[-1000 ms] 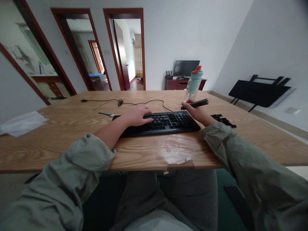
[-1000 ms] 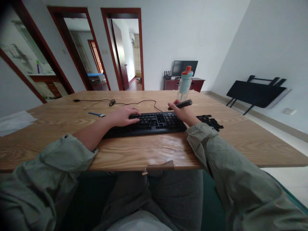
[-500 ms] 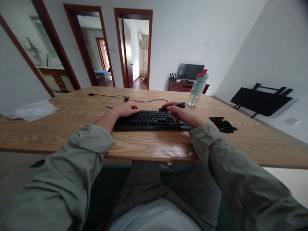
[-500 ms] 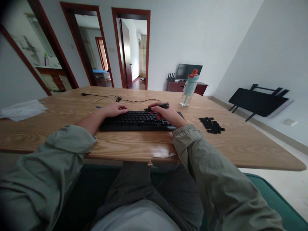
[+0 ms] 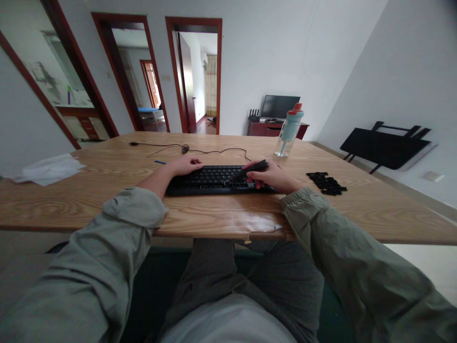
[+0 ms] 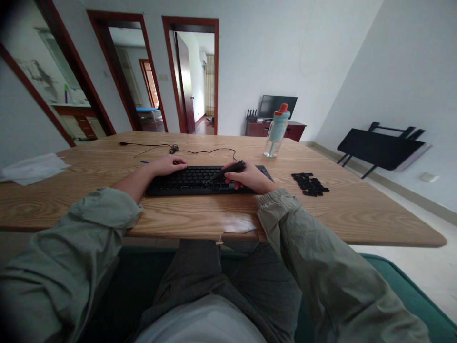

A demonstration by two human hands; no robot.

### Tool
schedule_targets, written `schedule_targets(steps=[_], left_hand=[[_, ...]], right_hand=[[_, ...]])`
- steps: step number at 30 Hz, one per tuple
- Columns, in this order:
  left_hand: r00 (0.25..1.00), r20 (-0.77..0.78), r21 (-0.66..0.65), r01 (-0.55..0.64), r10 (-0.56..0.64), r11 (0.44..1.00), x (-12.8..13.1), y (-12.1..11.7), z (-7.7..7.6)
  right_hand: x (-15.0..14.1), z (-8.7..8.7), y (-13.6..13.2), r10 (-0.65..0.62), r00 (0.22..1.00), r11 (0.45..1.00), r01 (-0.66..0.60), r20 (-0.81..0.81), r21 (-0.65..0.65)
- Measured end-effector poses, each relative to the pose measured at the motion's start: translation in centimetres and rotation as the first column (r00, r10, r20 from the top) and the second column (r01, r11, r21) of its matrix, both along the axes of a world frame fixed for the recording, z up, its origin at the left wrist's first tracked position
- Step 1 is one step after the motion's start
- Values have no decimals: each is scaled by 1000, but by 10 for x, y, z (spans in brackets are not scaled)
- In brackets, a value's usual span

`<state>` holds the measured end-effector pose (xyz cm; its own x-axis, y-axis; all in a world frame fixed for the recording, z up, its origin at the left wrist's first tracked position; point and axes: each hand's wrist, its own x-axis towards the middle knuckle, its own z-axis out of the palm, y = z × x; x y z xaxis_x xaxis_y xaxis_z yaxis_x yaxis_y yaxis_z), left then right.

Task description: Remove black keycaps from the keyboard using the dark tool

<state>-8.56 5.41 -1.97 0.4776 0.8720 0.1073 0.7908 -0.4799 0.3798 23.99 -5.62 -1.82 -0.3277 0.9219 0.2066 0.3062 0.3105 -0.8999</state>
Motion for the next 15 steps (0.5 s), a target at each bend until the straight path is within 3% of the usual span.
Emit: schedule_targets(steps=[7,11,15], left_hand=[[998,27,-2,-54,54,999,-5,2,-1],[996,11,37,-87,87,996,-13,9,-5],[995,44,46,-93,91,995,-20,16,-10]], right_hand=[[1,-4,2,-174,984,962,161,45,221],[-4,-3,1,-223,974,950,208,41,233],[-6,-6,1,-194,979,956,174,66,238]])
